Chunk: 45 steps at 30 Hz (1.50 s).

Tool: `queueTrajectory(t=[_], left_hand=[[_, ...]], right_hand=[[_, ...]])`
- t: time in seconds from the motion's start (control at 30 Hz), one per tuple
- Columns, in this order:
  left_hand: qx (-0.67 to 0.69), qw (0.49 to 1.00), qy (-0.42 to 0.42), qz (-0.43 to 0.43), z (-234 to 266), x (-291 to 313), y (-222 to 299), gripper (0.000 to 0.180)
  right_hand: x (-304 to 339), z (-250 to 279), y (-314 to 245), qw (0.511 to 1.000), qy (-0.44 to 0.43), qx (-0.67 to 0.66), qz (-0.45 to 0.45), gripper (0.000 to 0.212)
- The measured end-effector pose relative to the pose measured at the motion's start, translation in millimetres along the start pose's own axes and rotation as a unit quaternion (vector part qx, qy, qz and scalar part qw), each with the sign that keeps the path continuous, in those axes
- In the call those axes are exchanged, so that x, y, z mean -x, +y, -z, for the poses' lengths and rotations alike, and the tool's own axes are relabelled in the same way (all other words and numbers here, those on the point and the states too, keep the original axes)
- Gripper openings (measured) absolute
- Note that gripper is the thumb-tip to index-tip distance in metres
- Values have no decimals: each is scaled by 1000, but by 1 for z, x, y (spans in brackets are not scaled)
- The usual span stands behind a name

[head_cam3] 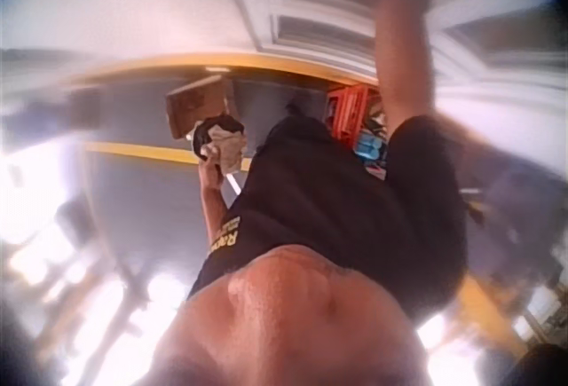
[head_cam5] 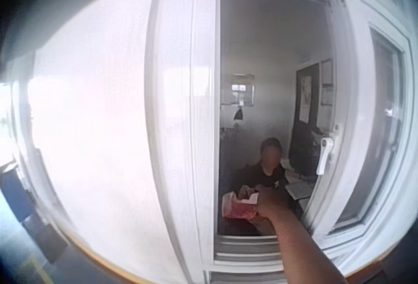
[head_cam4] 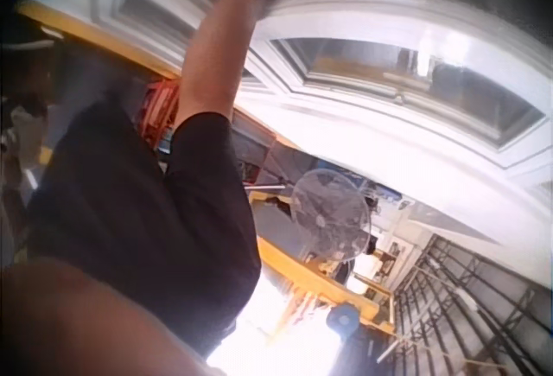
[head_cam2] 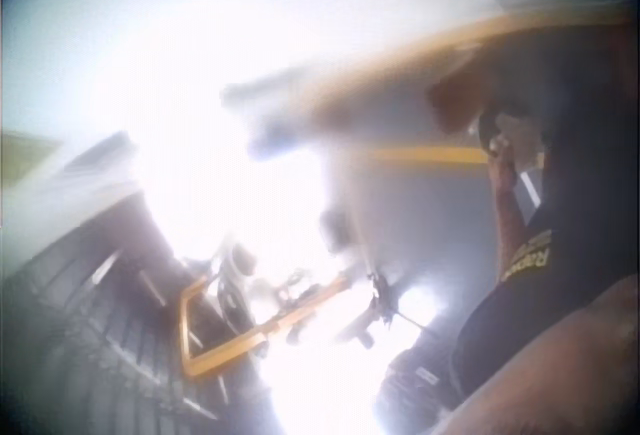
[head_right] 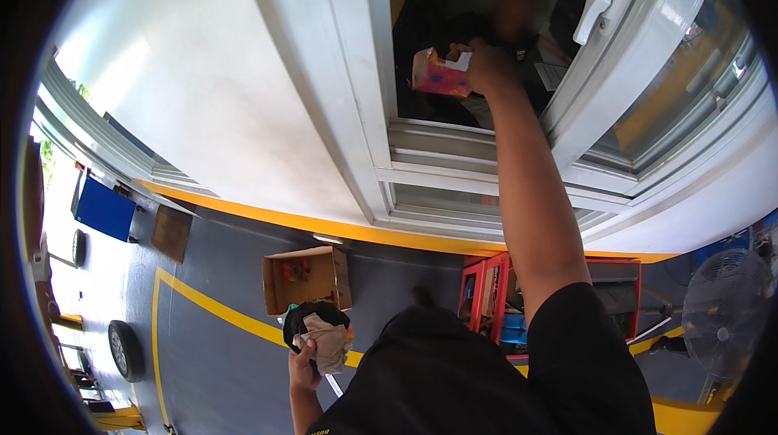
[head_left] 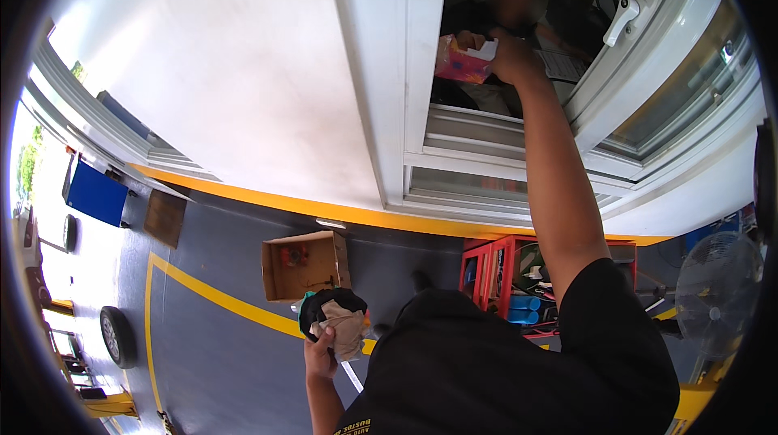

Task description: The person uses a battery tester to check the car battery, then retrieves a tissue and checks the engine oil level using the dipstick, wiping and inspecting the oil residue on the tissue.

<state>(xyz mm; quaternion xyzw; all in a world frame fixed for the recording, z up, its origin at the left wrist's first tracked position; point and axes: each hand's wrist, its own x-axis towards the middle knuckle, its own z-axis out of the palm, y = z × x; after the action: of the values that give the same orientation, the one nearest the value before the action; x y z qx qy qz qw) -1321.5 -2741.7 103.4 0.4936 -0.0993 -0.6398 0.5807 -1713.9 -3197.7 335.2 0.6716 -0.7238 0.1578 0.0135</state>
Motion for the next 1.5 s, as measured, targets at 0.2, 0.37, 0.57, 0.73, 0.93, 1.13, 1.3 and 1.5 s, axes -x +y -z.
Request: queueTrajectory(t=[0.2, 0.37, 0.57, 0.73, 0.93, 1.13, 1.3, 1.5], left_hand=[[21, 1000, 19, -14, 27, 6, -10, 56], [22, 999, 19, -31, 39, 7, -12, 60], [16, 999, -1, -30, 38, 8, -5, 61], [-12, 999, -20, -28, 31, 8, -5, 62], [-5, 999, -27, -23, 23, 5, -8, 65], [20, 999, 36, -26, 21, 10, -6, 69], [91, 996, -2, 6, 24, 7, -3, 52], [109, 993, -47, -24, 10, 19, -13, 50]], right_hand=[[-10, 0, 14, 999, 15, 18, 43, 23], [-15, 19, 11, 984, 163, -46, 59, 23], [-27, 67, 8, 966, 237, -53, 91, 26], [-15, 100, 0, 954, 290, -62, 37, 30], [65, 149, -40, 914, 260, -293, 102, 18], [151, 124, 86, 765, -14, -583, 272, 49], [146, 96, 113, 709, -70, -630, 310, 35], [136, -24, 18, 736, -192, -585, 281, 32]])
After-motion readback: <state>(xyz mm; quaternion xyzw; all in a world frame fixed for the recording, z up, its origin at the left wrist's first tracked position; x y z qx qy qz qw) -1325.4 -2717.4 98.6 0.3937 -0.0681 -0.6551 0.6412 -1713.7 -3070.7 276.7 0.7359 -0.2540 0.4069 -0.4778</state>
